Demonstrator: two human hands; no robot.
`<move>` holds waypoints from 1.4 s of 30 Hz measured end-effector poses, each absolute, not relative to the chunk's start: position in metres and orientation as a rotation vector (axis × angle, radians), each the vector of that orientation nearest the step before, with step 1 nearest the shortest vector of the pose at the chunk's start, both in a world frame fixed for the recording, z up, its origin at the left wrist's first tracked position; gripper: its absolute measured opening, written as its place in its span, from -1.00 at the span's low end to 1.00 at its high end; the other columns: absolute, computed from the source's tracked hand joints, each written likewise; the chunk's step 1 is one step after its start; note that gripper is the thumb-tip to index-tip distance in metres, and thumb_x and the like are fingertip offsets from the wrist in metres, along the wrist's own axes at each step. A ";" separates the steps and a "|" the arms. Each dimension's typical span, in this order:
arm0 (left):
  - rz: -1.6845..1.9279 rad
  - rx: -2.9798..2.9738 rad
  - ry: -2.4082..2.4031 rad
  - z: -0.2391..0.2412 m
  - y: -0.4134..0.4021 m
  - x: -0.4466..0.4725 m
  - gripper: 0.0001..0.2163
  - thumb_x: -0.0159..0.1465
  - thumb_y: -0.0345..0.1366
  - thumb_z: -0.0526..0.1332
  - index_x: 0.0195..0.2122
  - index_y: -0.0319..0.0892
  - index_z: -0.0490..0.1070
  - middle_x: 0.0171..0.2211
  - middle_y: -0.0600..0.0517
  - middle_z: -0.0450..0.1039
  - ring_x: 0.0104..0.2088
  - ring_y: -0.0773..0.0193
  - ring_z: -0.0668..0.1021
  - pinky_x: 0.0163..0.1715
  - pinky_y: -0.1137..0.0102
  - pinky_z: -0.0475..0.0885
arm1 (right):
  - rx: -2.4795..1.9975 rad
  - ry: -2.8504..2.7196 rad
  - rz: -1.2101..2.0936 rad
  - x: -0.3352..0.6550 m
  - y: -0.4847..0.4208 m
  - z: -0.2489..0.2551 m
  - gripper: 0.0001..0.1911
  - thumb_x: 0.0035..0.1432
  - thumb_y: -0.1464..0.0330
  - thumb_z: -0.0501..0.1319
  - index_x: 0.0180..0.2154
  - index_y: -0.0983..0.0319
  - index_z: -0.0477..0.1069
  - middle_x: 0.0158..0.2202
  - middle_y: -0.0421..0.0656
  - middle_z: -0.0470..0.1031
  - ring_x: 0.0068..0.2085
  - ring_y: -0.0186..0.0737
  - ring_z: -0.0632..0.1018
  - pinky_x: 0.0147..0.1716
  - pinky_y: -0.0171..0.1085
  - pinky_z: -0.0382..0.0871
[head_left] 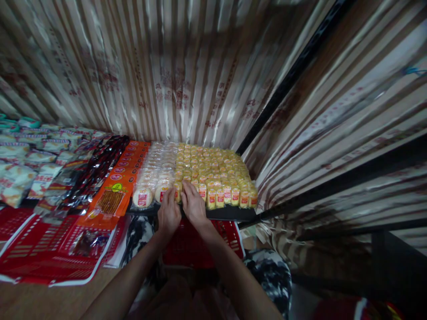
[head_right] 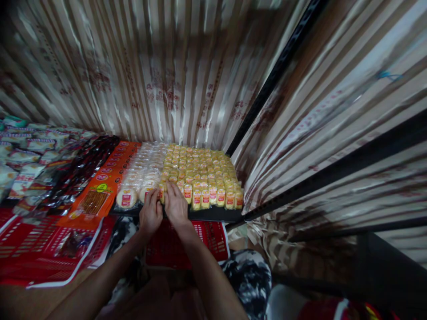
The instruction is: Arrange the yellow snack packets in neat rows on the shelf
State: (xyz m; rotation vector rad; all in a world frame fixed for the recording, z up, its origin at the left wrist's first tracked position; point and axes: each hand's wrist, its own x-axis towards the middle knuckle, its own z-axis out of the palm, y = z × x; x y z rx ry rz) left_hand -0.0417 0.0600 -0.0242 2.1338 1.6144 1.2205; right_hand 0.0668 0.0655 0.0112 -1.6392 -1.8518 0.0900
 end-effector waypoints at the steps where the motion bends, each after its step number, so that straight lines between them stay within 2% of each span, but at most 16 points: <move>1: 1.226 2.147 1.586 -0.027 0.058 -0.043 -0.54 0.21 -0.50 -0.05 0.16 -0.24 0.13 0.11 -0.17 0.24 0.14 0.13 0.32 0.09 0.18 0.33 | -1.666 -1.871 0.081 0.064 0.069 0.014 -0.55 0.24 0.38 -0.02 0.16 0.18 0.21 0.12 -0.07 0.32 0.07 -0.17 0.41 0.00 -0.21 0.37; 7: 1.248 2.213 1.453 -0.050 0.047 -0.046 -0.51 0.20 -0.53 -0.09 0.19 -0.28 0.07 0.13 -0.19 0.25 0.18 0.17 0.28 0.14 0.15 0.29 | -1.781 -1.893 0.066 0.060 0.083 0.019 -0.48 0.19 0.30 0.10 0.19 0.14 0.13 0.16 -0.05 0.27 -0.04 -0.09 0.48 -0.19 -0.21 0.44; 14: 1.258 2.273 1.422 -0.062 0.051 -0.045 -0.49 0.20 -0.54 -0.11 0.20 -0.25 0.12 0.17 -0.18 0.23 0.20 0.13 0.26 0.15 0.09 0.27 | -1.661 -1.803 0.224 0.062 0.085 0.013 -0.70 0.17 0.41 0.06 -0.04 0.21 0.32 -0.02 -0.10 0.43 -0.10 -0.21 0.50 -0.14 -0.25 0.40; 16: 1.257 2.310 1.419 -0.062 0.052 -0.046 -0.49 0.19 -0.55 -0.11 0.19 -0.25 0.14 0.17 -0.18 0.22 0.21 0.12 0.24 0.15 0.07 0.26 | -1.605 -1.776 0.244 0.062 0.084 0.012 -0.71 0.16 0.43 0.05 -0.07 0.20 0.33 -0.01 -0.11 0.43 -0.06 -0.23 0.48 -0.09 -0.24 0.39; 21: 1.224 2.355 1.449 -0.062 0.054 -0.046 -0.49 0.17 -0.58 -0.11 0.16 -0.25 0.19 0.15 -0.18 0.24 0.21 0.12 0.24 0.13 0.11 0.28 | -1.599 -1.738 0.177 0.069 0.080 0.009 -0.62 0.18 0.44 0.01 0.05 0.21 0.29 0.09 -0.07 0.33 0.11 -0.20 0.35 0.06 -0.20 0.31; 26: 1.218 2.377 1.450 -0.060 0.055 -0.046 -0.53 0.17 -0.59 -0.10 0.11 -0.30 0.24 0.14 -0.23 0.23 0.20 0.12 0.25 0.13 0.13 0.30 | -1.698 -1.755 0.013 0.087 0.068 0.003 -0.60 0.22 0.42 0.00 0.08 0.15 0.30 0.11 -0.09 0.32 0.10 -0.19 0.36 0.06 -0.17 0.31; 32: 1.229 2.384 1.448 -0.057 0.055 -0.045 -0.50 0.16 -0.59 -0.09 0.13 -0.23 0.21 0.13 -0.19 0.22 0.18 0.12 0.27 0.12 0.12 0.31 | -1.802 -1.691 -0.081 0.096 0.054 -0.006 -0.65 0.24 0.35 0.02 0.04 0.14 0.35 0.07 -0.06 0.33 0.05 -0.15 0.39 -0.05 -0.20 0.38; 37: 1.199 2.405 1.413 -0.058 0.056 -0.046 -0.54 0.16 -0.59 -0.09 0.09 -0.31 0.26 0.12 -0.24 0.23 0.18 0.09 0.27 0.12 0.14 0.30 | -1.807 -1.679 -0.087 0.099 0.051 -0.014 -0.64 0.24 0.39 0.01 0.04 0.17 0.35 0.11 -0.06 0.29 0.07 -0.17 0.37 -0.03 -0.21 0.36; 42: 1.255 2.398 1.425 -0.057 0.058 -0.042 -0.53 0.13 -0.59 -0.06 0.08 -0.29 0.27 0.11 -0.22 0.25 0.17 0.09 0.28 0.09 0.14 0.32 | -1.764 -1.728 -0.149 0.097 0.054 -0.012 -0.63 0.26 0.39 -0.01 0.07 0.19 0.33 0.12 -0.05 0.30 0.10 -0.15 0.32 0.04 -0.17 0.29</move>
